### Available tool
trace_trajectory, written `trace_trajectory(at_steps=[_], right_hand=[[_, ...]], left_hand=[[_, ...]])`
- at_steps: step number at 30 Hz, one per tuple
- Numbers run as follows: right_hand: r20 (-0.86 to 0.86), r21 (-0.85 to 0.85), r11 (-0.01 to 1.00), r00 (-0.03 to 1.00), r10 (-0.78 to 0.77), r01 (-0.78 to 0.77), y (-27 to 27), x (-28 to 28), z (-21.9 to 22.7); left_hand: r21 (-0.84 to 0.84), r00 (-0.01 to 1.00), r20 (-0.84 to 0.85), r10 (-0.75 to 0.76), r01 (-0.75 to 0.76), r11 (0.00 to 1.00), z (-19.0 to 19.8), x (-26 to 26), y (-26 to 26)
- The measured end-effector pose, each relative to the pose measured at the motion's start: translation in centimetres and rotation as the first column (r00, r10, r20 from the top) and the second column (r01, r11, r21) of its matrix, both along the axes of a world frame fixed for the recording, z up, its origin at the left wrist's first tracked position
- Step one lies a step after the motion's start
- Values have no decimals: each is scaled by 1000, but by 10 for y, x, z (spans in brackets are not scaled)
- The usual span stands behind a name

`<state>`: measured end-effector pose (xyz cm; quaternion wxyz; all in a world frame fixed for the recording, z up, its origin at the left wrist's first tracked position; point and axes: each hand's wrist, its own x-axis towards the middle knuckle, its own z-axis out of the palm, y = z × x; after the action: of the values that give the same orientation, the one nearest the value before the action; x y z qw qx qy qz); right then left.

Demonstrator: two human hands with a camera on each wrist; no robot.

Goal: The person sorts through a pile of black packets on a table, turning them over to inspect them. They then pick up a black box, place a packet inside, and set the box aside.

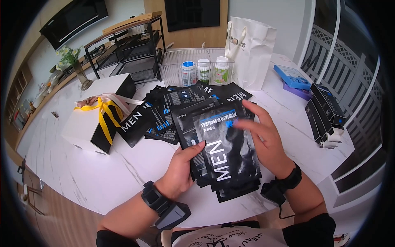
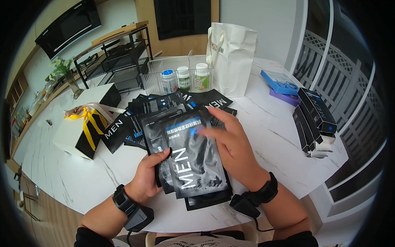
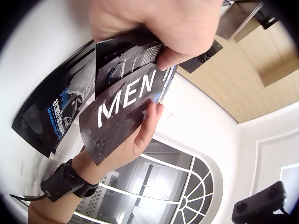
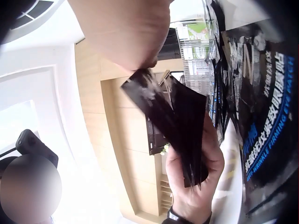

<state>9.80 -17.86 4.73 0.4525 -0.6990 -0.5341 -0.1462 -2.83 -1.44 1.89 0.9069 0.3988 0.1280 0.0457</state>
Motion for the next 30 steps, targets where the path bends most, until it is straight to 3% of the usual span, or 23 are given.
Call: trace_trajectory(at_steps=[1, 2, 3, 4, 5, 6, 8, 10, 12, 13, 14, 16, 17, 19, 20, 21, 22, 23, 24, 26, 27, 28, 30], right_hand=[[-42, 44, 997, 998, -54, 56, 3, -5, 2], [-42, 44, 997, 998, -54, 56, 2, -5, 1], [-349, 106, 994, 935, 62, -27, 0, -4, 0], [-612, 189, 978, 769, 186, -86, -1, -3, -1], [-654, 196, 972, 722, 225, -126, -2, -1, -2], [-654, 196, 972, 722, 225, -127, -3, 2, -6], [-670, -109, 949, 727, 150, -296, -4, 7, -15], [-664, -115, 943, 730, 160, -312, -3, 6, -15], [-739, 90, 982, 650, 177, -164, -4, 7, -13], [-702, 229, 970, 677, 220, -77, -1, 7, -12], [-755, 249, 968, 628, 192, 3, -5, 7, -2], [-725, 446, 891, 620, 302, 88, -6, 18, 0], [-725, 446, 891, 620, 301, 88, -5, 18, 5], [-725, 574, 790, 583, 367, 216, -5, 12, 17], [-724, 574, 790, 583, 368, 214, -8, 17, 13], [-637, 586, 810, 622, 455, 9, -16, 26, 6], [-546, 569, 799, 636, 545, -196, -20, 31, 1], [-553, 498, 840, 667, 499, -216, -20, 31, 0], [-575, 319, 932, 747, 334, -171, -25, 31, -1], [-319, 178, 982, 940, 119, -64, -15, 12, 0], [-198, 148, 985, 974, 112, -83, -12, 12, -4], [-213, -22, 997, 975, 65, -71, -16, 8, -2], [-109, -264, 962, 989, -102, 70, -9, -6, 3]], left_hand=[[-115, 1000, 7, 19, -19, 993, 0, 0, 1], [-115, 1000, 7, 19, -19, 993, 0, 0, 1], [-144, 997, 41, 70, -63, 988, 0, 0, 1], [-174, 990, 73, 121, -107, 979, 0, 0, 1], [-172, 983, 76, 169, -154, 973, -2, 1, 2], [-172, 983, 76, 169, -154, 973, -1, 1, 3], [-179, 976, 101, 192, -172, 969, -1, 1, 7], [-165, 975, 99, 197, -180, 970, 0, 1, 7], [-197, 970, 115, 215, -189, 962, 3, 1, 5], [-197, 970, 115, 215, -190, 962, 2, 0, 5], [-207, 969, 123, 216, -188, 960, 1, 0, 7], [-217, 968, 130, 216, -185, 958, 0, 1, 8], [-209, 961, 143, 239, -206, 956, 1, 2, 7], [-201, 952, 157, 262, -230, 952, 1, 2, 8], [-186, 951, 158, 268, -238, 953, 0, 2, 9], [-171, 949, 159, 273, -245, 954, 0, 2, 10], [-172, 949, 159, 274, -246, 954, 0, 2, 10], [-168, 948, 156, 278, -252, 953, 0, 2, 10], [-164, 947, 153, 282, -257, 952, -1, 2, 9], [-154, 945, 154, 287, -264, 952, -1, 2, 9], [-143, 944, 155, 293, -272, 952, -1, 1, 9], [-144, 944, 155, 293, -272, 952, -1, 1, 9], [-137, 922, 189, 339, -317, 938, -3, 1, 8]])
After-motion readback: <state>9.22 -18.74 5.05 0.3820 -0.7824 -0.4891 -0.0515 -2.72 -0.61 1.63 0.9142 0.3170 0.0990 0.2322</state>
